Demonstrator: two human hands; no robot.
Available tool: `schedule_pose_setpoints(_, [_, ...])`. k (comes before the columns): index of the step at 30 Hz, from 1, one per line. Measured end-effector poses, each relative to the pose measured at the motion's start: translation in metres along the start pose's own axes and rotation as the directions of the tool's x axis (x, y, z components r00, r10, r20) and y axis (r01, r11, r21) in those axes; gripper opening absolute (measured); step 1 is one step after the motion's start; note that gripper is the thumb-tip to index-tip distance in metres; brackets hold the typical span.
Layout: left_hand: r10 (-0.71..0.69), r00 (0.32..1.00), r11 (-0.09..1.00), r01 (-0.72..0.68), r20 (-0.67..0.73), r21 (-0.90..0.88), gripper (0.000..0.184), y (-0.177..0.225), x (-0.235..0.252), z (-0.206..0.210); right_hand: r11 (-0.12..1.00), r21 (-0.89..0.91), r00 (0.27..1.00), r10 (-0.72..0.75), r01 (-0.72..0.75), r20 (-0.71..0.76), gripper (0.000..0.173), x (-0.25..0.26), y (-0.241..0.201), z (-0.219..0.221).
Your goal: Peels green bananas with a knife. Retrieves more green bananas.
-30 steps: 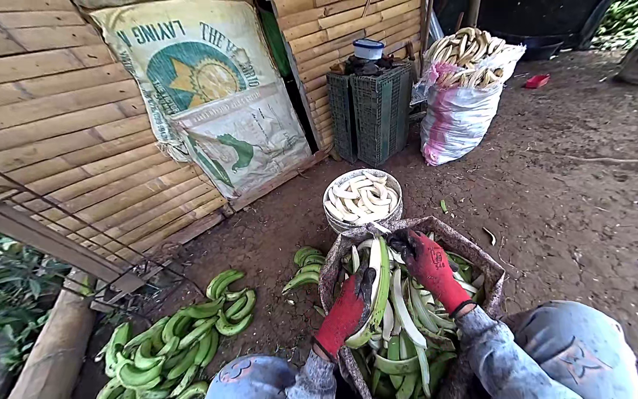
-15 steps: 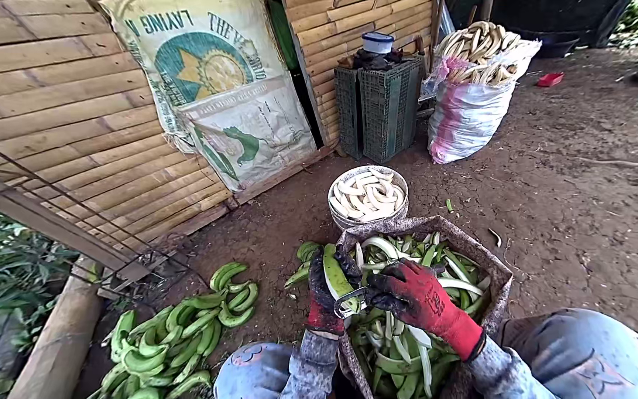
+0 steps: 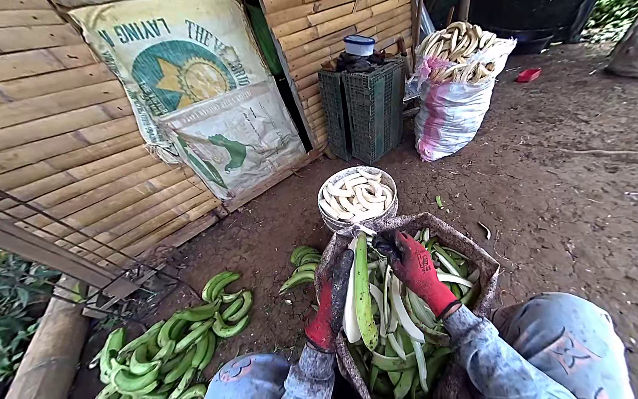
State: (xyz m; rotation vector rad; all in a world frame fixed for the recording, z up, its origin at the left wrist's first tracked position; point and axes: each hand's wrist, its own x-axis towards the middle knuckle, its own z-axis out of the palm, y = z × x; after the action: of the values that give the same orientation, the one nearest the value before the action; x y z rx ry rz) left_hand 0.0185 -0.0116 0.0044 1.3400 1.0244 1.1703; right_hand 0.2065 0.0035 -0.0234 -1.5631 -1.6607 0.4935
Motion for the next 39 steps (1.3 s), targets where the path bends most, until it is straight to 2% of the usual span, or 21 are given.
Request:
schedule_pose_setpoints(2, [-0.055,0.999,0.998,0.055,-0.003,-0.006,0.037,0.005,-0.004,0.005,0.977,-0.006,0.977,0.212,-0.212,-0.007,0.036,0.012,0.019,-0.010])
schedule_pose_setpoints(3, [-0.095,0.995,0.993,0.094,-0.016,-0.067,0.030,0.007,-0.003,0.005,0.970,0.010,0.968,0.245,-0.245,-0.050,0.035,0.017,0.028,-0.014])
schedule_pose_setpoints(4, [-0.138,0.990,0.972,0.133,-0.009,-0.196,0.030,0.004,0.003,0.003,0.978,0.035,0.973,0.210,-0.207,-0.094,0.035,0.018,0.034,-0.018])
schedule_pose_setpoints(6, [-0.154,0.983,0.823,0.184,0.100,-0.537,0.052,-0.014,0.018,-0.014,0.992,0.124,0.994,-0.025,0.039,-0.110,0.032,0.010,0.035,-0.021])
schedule_pose_setpoints(7, [-0.126,0.984,0.748,0.178,0.127,-0.640,0.057,-0.022,0.023,-0.020,0.963,0.194,0.982,-0.183,0.187,-0.037,0.031,0.003,0.030,-0.023])
schedule_pose_setpoints(9, [-0.056,0.990,0.660,0.134,0.129,-0.739,0.055,-0.032,0.030,-0.025,0.868,0.327,0.875,-0.447,0.374,0.187,0.031,-0.012,0.015,-0.026])
schedule_pose_setpoints(10, [-0.045,0.980,0.587,0.183,0.194,-0.789,0.056,-0.035,0.032,-0.025,0.840,0.330,0.814,-0.520,0.432,0.260,0.031,-0.018,0.008,-0.024])
schedule_pose_setpoints(11, [-0.028,0.971,0.566,0.211,0.237,-0.797,0.054,-0.037,0.032,-0.023,0.823,0.302,0.780,-0.559,0.480,0.282,0.031,-0.022,0.005,-0.019])
schedule_pose_setpoints(12, [-0.035,0.977,0.621,0.185,0.209,-0.761,0.055,-0.036,0.031,-0.020,0.828,0.256,0.788,-0.557,0.500,0.262,0.030,-0.025,0.003,-0.015])
schedule_pose_setpoints(14, [-0.040,0.991,0.801,0.109,0.128,-0.589,0.050,-0.027,0.022,-0.011,0.895,0.116,0.886,-0.444,0.431,0.132,0.032,-0.024,0.004,-0.008])
schedule_pose_setpoints(16, [-0.028,0.997,0.906,0.056,0.073,-0.419,0.043,-0.020,0.009,-0.001,0.982,0.006,0.982,-0.190,0.191,-0.013,0.035,-0.013,0.008,-0.006])
schedule_pose_setpoints(18, [0.023,1.000,0.978,-0.022,0.001,-0.206,0.038,-0.018,0.005,-0.005,0.995,-0.062,0.995,0.068,-0.073,-0.070,0.039,0.000,0.014,-0.013])
schedule_pose_setpoints(20, [0.016,0.986,0.998,-0.025,-0.169,-0.053,0.037,-0.009,0.006,-0.009,0.996,0.009,0.989,0.094,-0.094,-0.115,0.043,0.001,0.020,-0.018])
schedule_pose_setpoints(22, [-0.020,0.933,0.981,-0.051,-0.360,-0.186,0.043,-0.006,0.013,-0.007,0.989,0.134,0.996,-0.046,0.057,-0.081,0.050,-0.008,0.012,-0.016])
schedule_pose_setpoints(24, [-0.078,0.937,0.873,-0.101,-0.341,-0.477,0.048,-0.004,0.015,0.000,0.957,0.245,0.982,-0.179,0.158,0.065,0.060,-0.022,-0.010,-0.006])
schedule_pose_setpoints(25, [-0.051,0.955,0.827,-0.124,-0.294,-0.548,0.046,-0.008,0.015,0.002,0.958,0.222,0.967,-0.215,0.181,0.139,0.065,-0.029,-0.021,0.002])
schedule_pose_setpoints(27, [0.006,0.955,0.874,-0.149,-0.295,-0.463,0.043,-0.015,0.013,0.006,0.968,0.117,0.961,-0.236,0.220,0.146,0.063,-0.036,-0.032,0.022])
schedule_pose_setpoints(29, [0.015,0.937,0.931,-0.141,-0.350,-0.336,0.045,-0.013,0.018,0.004,0.981,0.117,0.976,-0.168,0.152,0.138,0.058,-0.025,-0.030,0.030])
schedule_pose_setpoints(31, [-0.055,0.895,0.932,-0.113,-0.443,-0.344,0.052,-0.003,0.024,-0.006,0.991,0.107,0.988,-0.094,0.081,0.123,0.053,0.003,-0.026,0.028])
schedule_pose_setpoints(34, [-0.060,0.808,0.917,-0.188,-0.586,-0.352,0.051,0.009,0.023,-0.021,1.000,-0.018,0.998,-0.012,0.014,0.069,0.046,0.067,-0.021,0.018])
schedule_pose_setpoints(39, [-0.050,0.789,0.863,-0.275,-0.612,-0.425,0.047,0.020,0.017,-0.037,0.971,-0.224,0.994,0.099,-0.087,0.044,0.042,0.189,0.001,0.030])
